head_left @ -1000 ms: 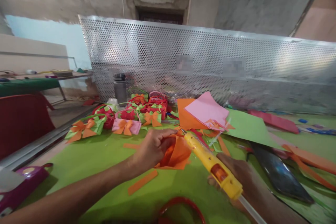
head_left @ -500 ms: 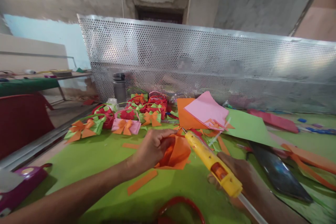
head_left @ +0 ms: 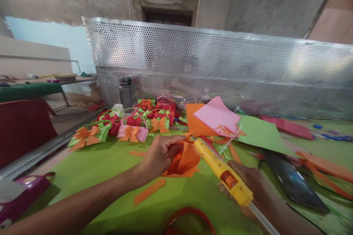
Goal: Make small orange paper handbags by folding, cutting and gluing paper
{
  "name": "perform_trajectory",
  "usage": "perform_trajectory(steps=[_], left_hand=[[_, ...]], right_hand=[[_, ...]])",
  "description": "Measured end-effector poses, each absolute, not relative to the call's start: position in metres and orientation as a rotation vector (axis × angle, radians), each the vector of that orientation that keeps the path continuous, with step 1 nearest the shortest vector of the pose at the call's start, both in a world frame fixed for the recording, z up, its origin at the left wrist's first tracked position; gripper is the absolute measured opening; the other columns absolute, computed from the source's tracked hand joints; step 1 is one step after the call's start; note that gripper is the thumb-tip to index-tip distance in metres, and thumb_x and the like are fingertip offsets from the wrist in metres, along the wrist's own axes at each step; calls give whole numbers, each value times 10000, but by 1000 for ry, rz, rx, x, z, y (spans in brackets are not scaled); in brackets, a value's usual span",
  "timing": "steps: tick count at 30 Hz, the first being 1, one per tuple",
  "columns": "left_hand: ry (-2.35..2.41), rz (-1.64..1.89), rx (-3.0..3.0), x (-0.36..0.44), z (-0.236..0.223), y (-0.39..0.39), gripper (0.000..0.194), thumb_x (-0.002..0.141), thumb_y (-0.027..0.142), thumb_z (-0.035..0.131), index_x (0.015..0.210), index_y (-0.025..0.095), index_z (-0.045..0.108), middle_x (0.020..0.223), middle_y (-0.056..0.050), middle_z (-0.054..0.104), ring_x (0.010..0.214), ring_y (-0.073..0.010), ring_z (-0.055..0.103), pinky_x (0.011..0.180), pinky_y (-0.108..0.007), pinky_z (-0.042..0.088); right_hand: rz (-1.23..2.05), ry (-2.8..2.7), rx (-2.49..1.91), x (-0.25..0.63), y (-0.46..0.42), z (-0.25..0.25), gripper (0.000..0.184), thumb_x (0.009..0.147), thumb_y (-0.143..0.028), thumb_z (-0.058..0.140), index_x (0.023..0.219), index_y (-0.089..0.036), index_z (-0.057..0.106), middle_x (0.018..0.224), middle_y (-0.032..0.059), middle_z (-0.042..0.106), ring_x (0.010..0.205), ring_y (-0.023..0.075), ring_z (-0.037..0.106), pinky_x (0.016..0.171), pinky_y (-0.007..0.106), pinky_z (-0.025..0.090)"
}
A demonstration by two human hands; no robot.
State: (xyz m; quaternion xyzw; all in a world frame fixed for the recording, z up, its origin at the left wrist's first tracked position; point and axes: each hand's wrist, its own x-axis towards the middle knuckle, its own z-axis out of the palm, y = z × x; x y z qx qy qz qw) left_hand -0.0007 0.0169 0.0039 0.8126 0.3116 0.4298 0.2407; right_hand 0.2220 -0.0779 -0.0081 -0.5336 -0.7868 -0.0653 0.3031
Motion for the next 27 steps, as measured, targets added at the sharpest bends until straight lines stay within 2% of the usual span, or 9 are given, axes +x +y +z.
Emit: perform_trajectory(steps=[5, 8, 10, 13, 16, 18, 22, 25, 27], left_hand=[[823, 1186, 2210, 0, 5, 17, 299, 779, 154, 464, 937, 167, 717, 761, -26, 712, 709, -147, 637, 644, -209, 489], [854, 1170, 2212, 0, 4, 19, 288, 781, 159, 470, 923, 176, 720, 824, -31, 727, 756, -164, 652, 664, -218, 497], [918, 1166, 2224, -2, 3, 22, 277, 772, 169, 477, 907, 168, 719, 821, -34, 729, 750, -175, 654, 666, -228, 499], [955, 1146, 2249, -4, 2, 25, 279, 773, 200, 479, 931, 172, 708, 793, -24, 726, 724, -182, 654, 652, -235, 499], [928, 1118, 2232, -5, 4, 28, 261, 788, 223, 485, 932, 191, 700, 830, -16, 725, 771, -190, 659, 665, -231, 500], [925, 1118, 2214, -6, 5, 29, 247, 783, 221, 492, 920, 193, 696, 825, -14, 724, 790, -196, 662, 682, -234, 502], [989, 1143, 2190, -6, 8, 30, 231, 767, 205, 491, 887, 191, 687, 783, -9, 715, 747, -195, 661, 664, -248, 501], [936, 1175, 2155, -5, 10, 29, 209, 772, 212, 492, 856, 194, 682, 778, -10, 706, 729, -186, 654, 633, -239, 498], [892, 1184, 2134, -5, 10, 27, 196, 777, 216, 493, 829, 188, 680, 770, -15, 699, 717, -179, 647, 615, -229, 492]], right_hand=[[-131, -2067, -1354, 224, -75, -8, 161, 801, -270, 479, 658, -237, 415, 514, -53, 481, 407, 127, 495, 413, 229, 345], [-114, -2106, -1354, 233, -71, -6, 39, 823, -257, 473, 800, -231, 491, 636, -17, 584, 498, 144, 572, 479, 236, 409], [-188, -2025, -1424, 243, -65, -1, 190, 806, -228, 491, 996, -213, 497, 728, 5, 640, 543, 156, 610, 501, 240, 425], [-370, -1833, -1600, 259, -51, 10, 390, 776, -244, 525, 1153, -179, 451, 809, 35, 683, 615, 188, 655, 525, 251, 433], [-417, -1871, -1876, 269, -45, 21, 476, 794, -343, 543, 1228, -180, 431, 799, 44, 698, 617, 211, 658, 525, 262, 417], [-453, -1960, -2058, 269, -46, 24, 465, 825, -370, 520, 1249, -198, 437, 759, 40, 696, 626, 221, 658, 535, 267, 404], [-596, -2088, -2326, 258, -51, 11, 436, 860, -224, 455, 1290, -161, 420, 747, 80, 685, 657, 243, 660, 550, 291, 406], [-691, -2155, -2392, 251, -50, -5, 492, 836, -91, 411, 1327, -105, 377, 787, 130, 670, 680, 266, 661, 530, 314, 427], [-667, -2227, -2393, 247, -49, -13, 495, 807, -39, 414, 1300, -89, 410, 788, 139, 668, 693, 276, 665, 524, 324, 443]])
